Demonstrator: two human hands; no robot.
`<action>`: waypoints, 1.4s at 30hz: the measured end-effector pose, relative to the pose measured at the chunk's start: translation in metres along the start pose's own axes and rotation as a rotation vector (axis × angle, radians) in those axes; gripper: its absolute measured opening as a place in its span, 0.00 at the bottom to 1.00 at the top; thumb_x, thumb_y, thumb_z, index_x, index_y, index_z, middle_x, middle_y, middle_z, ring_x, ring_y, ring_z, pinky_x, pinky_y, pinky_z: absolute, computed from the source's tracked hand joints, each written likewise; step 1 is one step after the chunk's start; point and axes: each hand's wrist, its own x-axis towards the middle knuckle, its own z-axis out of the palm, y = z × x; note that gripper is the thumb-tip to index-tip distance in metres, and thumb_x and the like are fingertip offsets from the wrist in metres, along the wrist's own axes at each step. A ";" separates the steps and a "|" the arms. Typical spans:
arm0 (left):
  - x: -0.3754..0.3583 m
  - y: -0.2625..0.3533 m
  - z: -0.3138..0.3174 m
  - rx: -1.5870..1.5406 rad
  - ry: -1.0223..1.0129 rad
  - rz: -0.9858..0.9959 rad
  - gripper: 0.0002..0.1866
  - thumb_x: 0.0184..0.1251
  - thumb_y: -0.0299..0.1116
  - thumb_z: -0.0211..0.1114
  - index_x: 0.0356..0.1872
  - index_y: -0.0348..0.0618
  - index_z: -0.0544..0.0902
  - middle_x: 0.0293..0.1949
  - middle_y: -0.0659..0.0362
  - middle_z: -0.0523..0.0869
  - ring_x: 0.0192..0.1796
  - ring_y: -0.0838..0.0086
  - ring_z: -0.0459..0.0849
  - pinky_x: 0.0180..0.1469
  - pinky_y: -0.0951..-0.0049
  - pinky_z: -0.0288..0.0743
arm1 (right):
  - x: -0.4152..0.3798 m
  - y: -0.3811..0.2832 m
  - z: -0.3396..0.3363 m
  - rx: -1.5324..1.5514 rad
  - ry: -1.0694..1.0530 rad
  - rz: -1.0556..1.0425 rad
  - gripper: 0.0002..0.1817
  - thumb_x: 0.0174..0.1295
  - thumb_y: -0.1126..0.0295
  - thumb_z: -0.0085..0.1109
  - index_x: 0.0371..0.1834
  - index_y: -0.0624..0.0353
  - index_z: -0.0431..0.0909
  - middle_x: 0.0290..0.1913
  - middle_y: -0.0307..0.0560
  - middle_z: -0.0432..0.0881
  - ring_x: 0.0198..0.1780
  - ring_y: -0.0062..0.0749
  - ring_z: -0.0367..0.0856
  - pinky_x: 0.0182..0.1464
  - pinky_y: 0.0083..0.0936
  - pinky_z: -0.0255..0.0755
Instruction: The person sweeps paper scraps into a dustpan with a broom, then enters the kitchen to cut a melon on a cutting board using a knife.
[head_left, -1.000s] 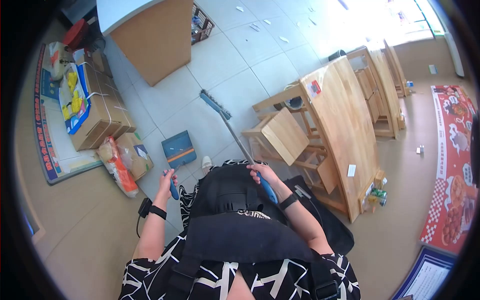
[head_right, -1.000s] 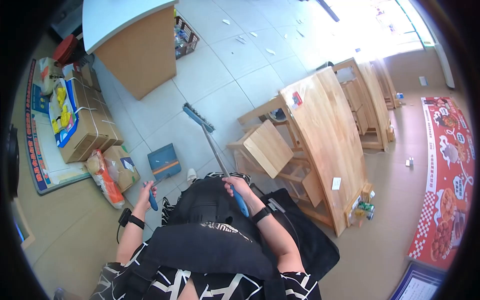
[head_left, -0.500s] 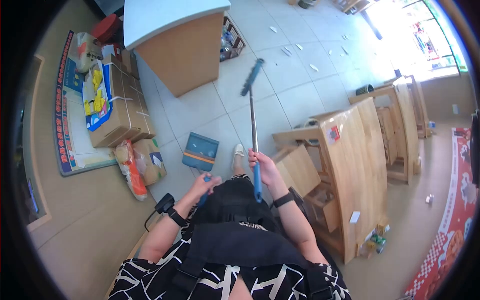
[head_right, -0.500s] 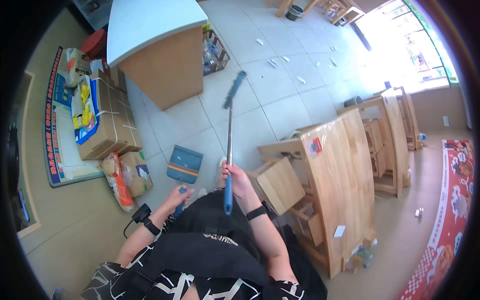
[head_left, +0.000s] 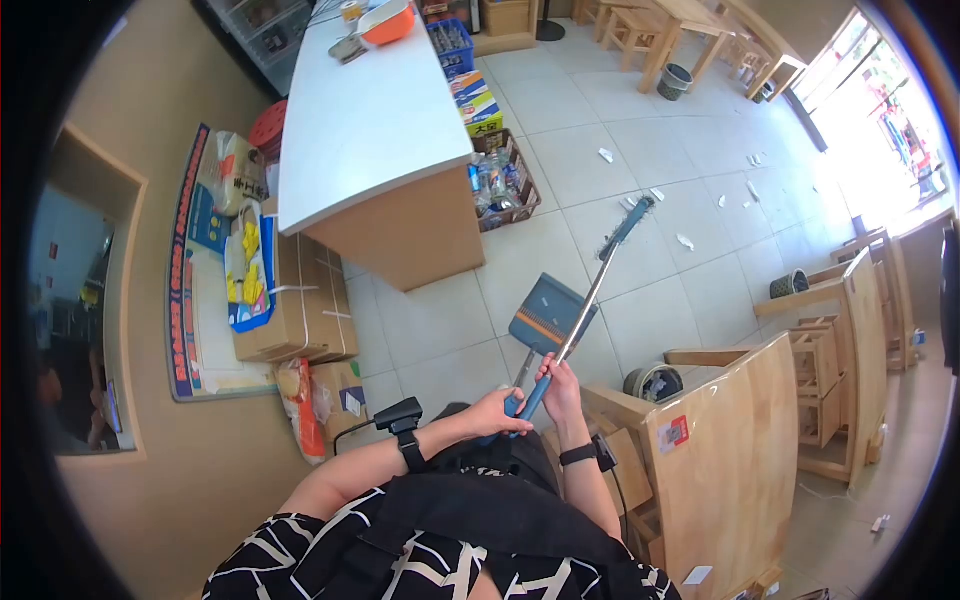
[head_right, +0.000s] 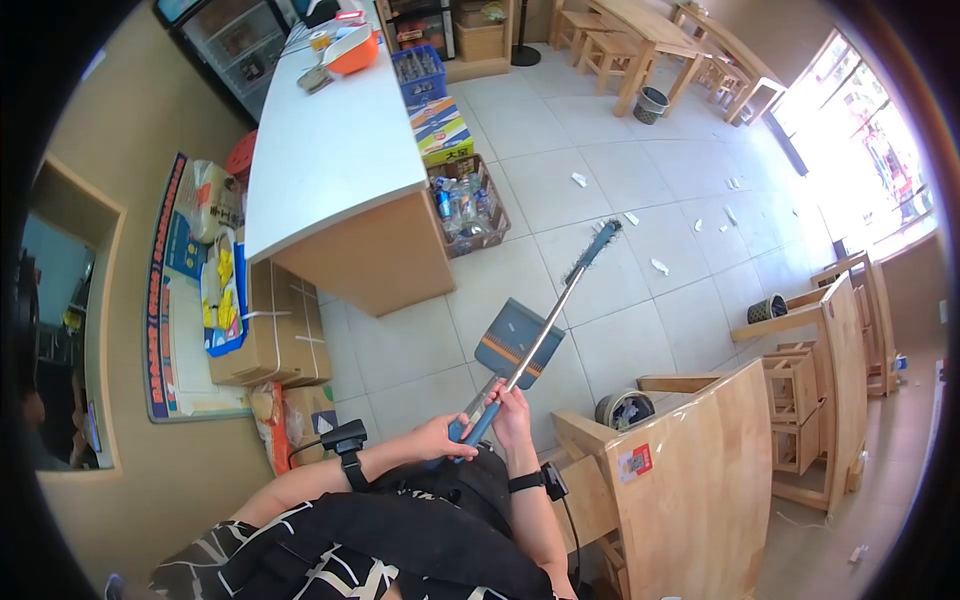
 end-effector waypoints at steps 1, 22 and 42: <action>0.010 0.007 0.002 0.013 -0.037 0.036 0.17 0.48 0.30 0.69 0.25 0.45 0.64 0.20 0.62 0.77 0.23 0.81 0.77 0.21 0.84 0.65 | 0.005 -0.006 -0.003 0.006 0.006 -0.011 0.09 0.59 0.74 0.48 0.43 0.61 0.65 0.34 0.39 0.71 0.36 0.24 0.71 0.40 0.23 0.70; 0.278 0.243 -0.080 0.183 -0.057 -0.025 0.15 0.55 0.37 0.64 0.31 0.40 0.67 0.19 0.65 0.71 0.17 0.84 0.71 0.19 0.83 0.66 | 0.264 -0.257 0.034 -0.159 0.375 -0.090 0.05 0.59 0.72 0.47 0.36 0.59 0.66 0.22 0.37 0.67 0.19 0.16 0.64 0.17 0.10 0.61; 0.477 0.506 -0.113 0.024 0.579 -0.051 0.09 0.58 0.26 0.58 0.26 0.45 0.65 0.19 0.65 0.68 0.16 0.83 0.69 0.19 0.84 0.62 | 0.679 -0.433 -0.086 0.142 0.252 0.576 0.07 0.58 0.72 0.47 0.24 0.57 0.62 0.17 0.35 0.65 0.15 0.15 0.64 0.14 0.09 0.60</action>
